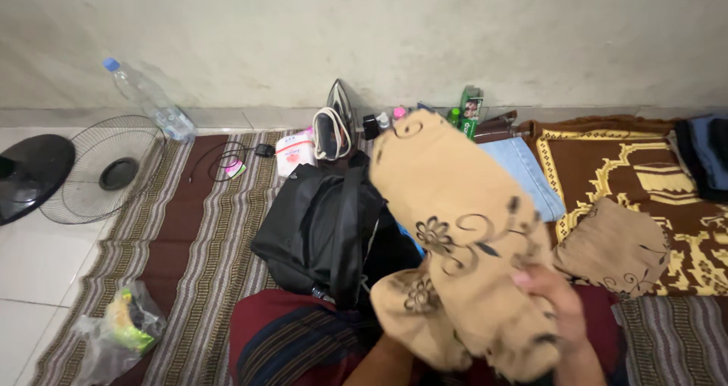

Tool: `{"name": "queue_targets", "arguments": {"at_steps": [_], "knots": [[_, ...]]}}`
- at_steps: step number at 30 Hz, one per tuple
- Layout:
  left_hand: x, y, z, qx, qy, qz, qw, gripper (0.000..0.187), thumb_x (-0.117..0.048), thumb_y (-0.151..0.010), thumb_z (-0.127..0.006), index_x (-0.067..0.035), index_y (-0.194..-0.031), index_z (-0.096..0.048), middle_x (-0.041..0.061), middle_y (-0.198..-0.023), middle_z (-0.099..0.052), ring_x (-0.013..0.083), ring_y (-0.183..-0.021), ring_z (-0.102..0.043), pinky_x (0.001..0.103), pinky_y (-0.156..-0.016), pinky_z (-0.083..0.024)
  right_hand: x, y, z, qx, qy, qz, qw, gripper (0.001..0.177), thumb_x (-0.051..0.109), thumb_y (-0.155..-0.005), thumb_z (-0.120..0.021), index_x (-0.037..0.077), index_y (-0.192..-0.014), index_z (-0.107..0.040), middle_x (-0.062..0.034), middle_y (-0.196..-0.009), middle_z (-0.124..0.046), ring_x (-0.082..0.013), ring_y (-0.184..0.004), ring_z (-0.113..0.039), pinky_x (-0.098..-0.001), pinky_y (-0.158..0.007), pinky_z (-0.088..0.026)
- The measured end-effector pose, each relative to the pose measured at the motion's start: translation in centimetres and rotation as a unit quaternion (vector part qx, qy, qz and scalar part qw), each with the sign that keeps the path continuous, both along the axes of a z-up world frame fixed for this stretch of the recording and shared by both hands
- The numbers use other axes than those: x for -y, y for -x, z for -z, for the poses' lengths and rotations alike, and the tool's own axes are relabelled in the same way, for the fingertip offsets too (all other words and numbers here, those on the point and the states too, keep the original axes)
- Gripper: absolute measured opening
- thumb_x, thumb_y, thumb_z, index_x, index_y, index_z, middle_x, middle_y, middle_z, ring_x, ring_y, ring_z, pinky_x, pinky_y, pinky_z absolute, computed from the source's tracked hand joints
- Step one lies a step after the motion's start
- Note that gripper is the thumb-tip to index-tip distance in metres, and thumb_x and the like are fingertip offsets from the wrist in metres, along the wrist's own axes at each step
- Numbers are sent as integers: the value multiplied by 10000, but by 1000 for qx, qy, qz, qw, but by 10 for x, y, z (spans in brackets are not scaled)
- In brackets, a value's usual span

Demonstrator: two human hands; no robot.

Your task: The person folds a white towel and places it into a black backpack. They then fold a beige patterned cloth and place it into the backpack. Finally, they fold a light blue cloth and place it into the backpack.

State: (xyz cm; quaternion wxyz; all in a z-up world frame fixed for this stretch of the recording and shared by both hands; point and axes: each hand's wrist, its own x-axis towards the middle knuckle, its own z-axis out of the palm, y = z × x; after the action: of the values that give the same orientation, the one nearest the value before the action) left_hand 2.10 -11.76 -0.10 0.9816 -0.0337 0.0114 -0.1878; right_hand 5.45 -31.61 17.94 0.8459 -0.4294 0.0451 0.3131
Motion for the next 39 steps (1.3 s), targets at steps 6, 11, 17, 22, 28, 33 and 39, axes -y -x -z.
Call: {"name": "queue_targets", "arguments": {"at_steps": [6, 11, 17, 22, 28, 33, 39], "knots": [[2, -5, -13, 5, -41, -18, 999, 821, -701, -951, -458, -95, -1503, -500, 155, -1502, -542, 372, -1357, -520, 534, -1137, -406, -6, -23, -12, 63, -16, -31, 997, 422, 179, -874, -578, -59, -1219, -628, -201, -994, -729, -276, -820, -716, -385, -710, -588], [-51, -41, -34, -30, -127, -102, 986, 837, -706, -926, -471, -93, -1496, -493, 155, -1485, -553, 369, -1342, -528, 535, -1121, -412, -53, -12, -10, 239, 181, 51, 953, 586, 28, -788, -691, 62, -1365, -593, -132, -1060, -703, -209, -880, -668, -343, -747, -550], [-55, -9, -60, -14, -102, -138, 985, 856, -711, -897, -485, -92, -1488, -486, 156, -1465, -565, 365, -1325, -537, 537, -1103, -418, -56, 10, -20, 493, 451, 55, 742, 581, 125, -700, -779, 133, -1275, -693, -138, -1220, -679, -283, -1061, -676, -366, -896, -545], [-47, -12, -48, -101, -243, -103, 959, 659, -529, -944, -571, -79, -1426, -576, 161, -1384, -657, 330, -1247, -643, 479, -1061, -522, -61, 16, -13, 620, 492, -73, 607, 609, 452, -758, -856, 243, -1310, -706, -222, -1353, -579, -357, -1216, -597, -382, -994, -489], [-65, 20, -23, -96, -276, -69, 954, 506, -289, -882, -699, 27, -1275, -656, 184, -1186, -739, 320, -1066, -721, 423, -975, -570, -75, 7, 26, 336, 400, 0, 853, 721, 314, -733, -844, 155, -1369, -545, -147, -1200, -619, -276, -1141, -612, -407, -980, -516], [-71, 13, -78, -95, -524, -170, 829, 517, -272, -872, -751, -29, -1316, -647, 135, -1217, -727, 264, -1092, -695, 393, -957, -555, -109, 7, 49, 53, 308, -7, 950, 748, 135, -749, -811, 173, -1408, -458, -85, -1186, -669, -262, -1042, -667, -542, -762, -548], [-114, 26, -161, -136, -809, -399, 410, 558, -297, -846, -765, -99, -1351, -633, 149, -1273, -706, 283, -1156, -722, 380, -943, -612, -151, -18, 88, 151, 84, 113, 978, 656, 62, -782, -757, 23, -1381, -493, -122, -1189, -665, -262, -1044, -664, -370, -818, -590]]}}
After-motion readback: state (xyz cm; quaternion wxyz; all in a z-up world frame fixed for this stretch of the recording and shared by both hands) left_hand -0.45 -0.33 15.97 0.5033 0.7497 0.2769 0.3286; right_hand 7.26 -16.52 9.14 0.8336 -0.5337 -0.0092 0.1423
